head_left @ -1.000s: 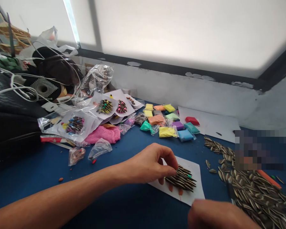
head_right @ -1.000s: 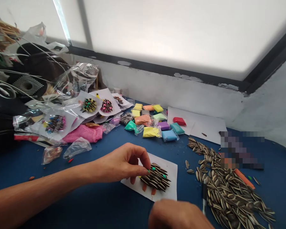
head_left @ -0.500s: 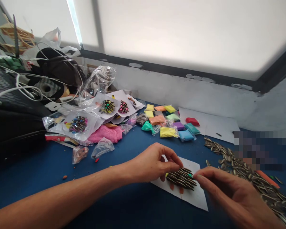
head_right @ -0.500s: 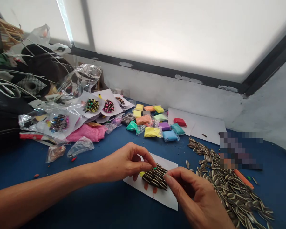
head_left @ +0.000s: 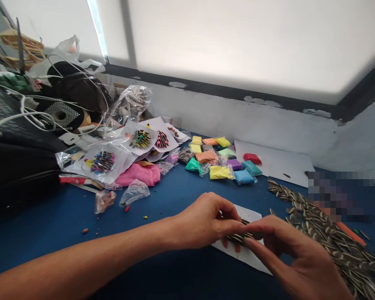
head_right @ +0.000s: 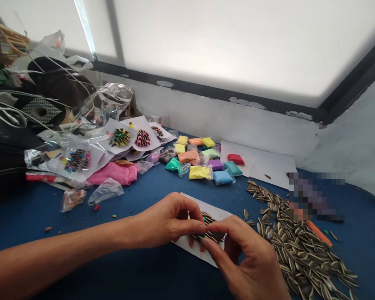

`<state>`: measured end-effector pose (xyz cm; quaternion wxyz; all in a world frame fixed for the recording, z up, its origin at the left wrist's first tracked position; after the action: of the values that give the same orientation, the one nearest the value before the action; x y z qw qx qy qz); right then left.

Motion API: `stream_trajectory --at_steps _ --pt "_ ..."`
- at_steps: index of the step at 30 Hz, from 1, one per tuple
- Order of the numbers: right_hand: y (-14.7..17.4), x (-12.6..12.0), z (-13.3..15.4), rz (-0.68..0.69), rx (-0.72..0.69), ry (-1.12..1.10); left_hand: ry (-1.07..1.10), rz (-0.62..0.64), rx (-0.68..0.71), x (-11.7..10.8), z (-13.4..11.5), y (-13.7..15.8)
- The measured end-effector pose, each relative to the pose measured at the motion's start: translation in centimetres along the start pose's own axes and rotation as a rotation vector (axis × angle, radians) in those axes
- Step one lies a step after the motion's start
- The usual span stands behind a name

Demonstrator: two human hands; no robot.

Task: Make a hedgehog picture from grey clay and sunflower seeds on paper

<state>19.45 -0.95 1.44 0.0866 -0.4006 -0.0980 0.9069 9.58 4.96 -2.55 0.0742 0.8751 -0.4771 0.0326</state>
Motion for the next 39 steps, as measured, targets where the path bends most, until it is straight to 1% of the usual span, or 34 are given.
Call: stream_trajectory --at_steps 5,9,11,12,14,17,19,21,25,29,34,39 --pt "0.2 -0.1 0.7 -0.056 -0.058 0.0 0.01 0.036 0.008 0.5 -0.1 0.0" --pt "0.1 -0.2 0.7 -0.051 -0.04 0.058 -0.049 0.083 0.003 0.4 -0.4 0.2" --pt "0.0 -0.3 0.6 -0.06 -0.04 0.094 -0.103 0.082 0.003 0.0 -0.5 0.2" --pt "0.0 -0.4 0.6 -0.07 -0.045 0.113 -0.141 0.063 0.007 -0.3 -0.7 0.3" --pt "-0.1 -0.4 0.5 -0.072 -0.065 0.162 -0.241 -0.015 0.028 -1.4 -1.2 0.3" --pt "-0.2 0.3 0.7 -0.027 -0.147 0.238 -0.397 -0.151 0.086 -2.9 -2.2 0.5" --pt "-0.1 0.5 0.8 -0.029 -0.199 0.272 -0.468 -0.19 0.122 -3.2 -2.7 0.7" --pt "-0.1 0.7 0.9 -0.032 -0.235 0.302 -0.513 -0.19 0.144 -3.1 -3.0 0.8" --pt "0.0 1.5 1.2 0.015 -0.307 0.384 -0.582 -0.17 0.172 -2.5 -3.0 0.9" --pt "0.0 1.5 1.5 0.002 -0.322 0.424 -0.648 -0.146 0.189 -2.0 -2.9 0.9" --pt "0.2 1.8 1.7 -0.002 -0.341 0.436 -0.74 -0.134 0.174 -1.4 -2.8 0.9" --pt "0.2 2.0 1.6 0.02 -0.345 0.446 -0.805 -0.116 0.171 -1.0 -2.7 1.0"
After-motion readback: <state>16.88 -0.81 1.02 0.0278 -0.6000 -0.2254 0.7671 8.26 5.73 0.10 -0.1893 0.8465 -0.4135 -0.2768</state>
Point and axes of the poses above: each hand's wrist, its own y-axis away from the middle knuckle, its own x-axis out of the palm, z = x × y, the point moved 10 cm from there along -y, towards the middle knuckle, and after that the axes turned 4 degrees about y, right-handed, at the moved point
